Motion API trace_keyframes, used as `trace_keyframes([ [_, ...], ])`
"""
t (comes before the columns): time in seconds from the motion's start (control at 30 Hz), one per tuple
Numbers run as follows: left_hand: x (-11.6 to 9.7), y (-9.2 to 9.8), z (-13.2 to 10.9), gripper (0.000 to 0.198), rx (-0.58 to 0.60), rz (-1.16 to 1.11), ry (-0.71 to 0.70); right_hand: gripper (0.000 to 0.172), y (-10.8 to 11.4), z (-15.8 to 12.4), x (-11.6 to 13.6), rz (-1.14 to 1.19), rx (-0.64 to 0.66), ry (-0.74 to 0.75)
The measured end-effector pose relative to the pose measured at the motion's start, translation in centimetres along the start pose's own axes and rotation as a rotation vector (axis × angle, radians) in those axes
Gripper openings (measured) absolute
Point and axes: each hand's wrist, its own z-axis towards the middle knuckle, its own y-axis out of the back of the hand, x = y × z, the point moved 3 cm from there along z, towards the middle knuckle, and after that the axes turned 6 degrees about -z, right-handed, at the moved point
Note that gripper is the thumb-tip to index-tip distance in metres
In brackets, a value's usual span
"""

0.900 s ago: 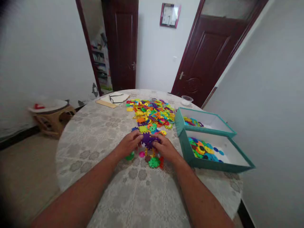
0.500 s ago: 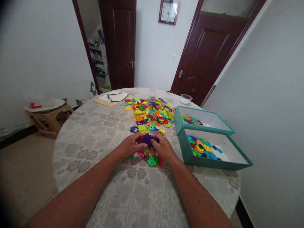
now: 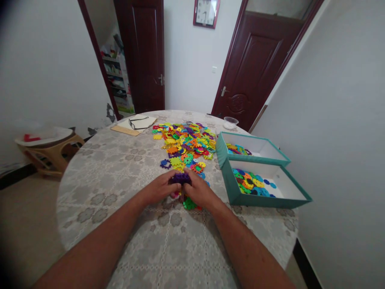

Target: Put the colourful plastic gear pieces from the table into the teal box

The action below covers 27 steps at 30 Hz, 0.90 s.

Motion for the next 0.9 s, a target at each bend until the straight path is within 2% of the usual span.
trace_keyframes([
  [0.07,-0.2,0.0,-0.1,0.025,-0.023,0.049,0.001,0.064,0.2,0.0,0.3,0.013,0.024,-0.004],
  [0.13,-0.4,0.3,0.0,0.020,-0.114,0.095,0.005,0.063,1.0,0.1,0.5,-0.010,0.013,0.006],
  [0.23,-0.2,1.0,0.3,0.018,-0.244,0.095,0.071,0.050,3.7,0.5,0.2,-0.180,-0.182,0.013],
  [0.3,0.4,1.3,0.5,0.023,-0.293,0.002,0.153,0.042,5.5,0.7,-0.4,-0.334,-0.317,-0.005],
  [0.33,0.7,1.5,0.6,0.026,-0.315,-0.058,0.188,0.041,6.2,0.8,-0.7,-0.403,-0.343,-0.022],
  [0.43,1.4,1.7,0.9,0.030,-0.377,-0.194,0.237,0.038,7.0,0.7,-1.6,-0.562,-0.256,-0.108],
  [0.57,1.7,1.6,1.1,0.027,-0.386,-0.321,0.226,0.028,6.4,0.1,-2.2,-0.687,0.001,-0.230],
  [0.67,1.7,1.6,1.1,0.027,-0.393,-0.418,0.251,0.036,5.8,-0.4,-2.4,-0.696,0.134,-0.219],
  [0.77,1.6,1.5,1.0,0.028,-0.390,-0.466,0.262,0.038,5.6,-0.6,-2.8,-0.688,0.154,-0.143],
  [0.9,1.5,1.6,1.0,0.029,-0.383,-0.510,0.256,0.022,5.5,-0.3,-2.8,-0.706,0.037,-0.106],
])
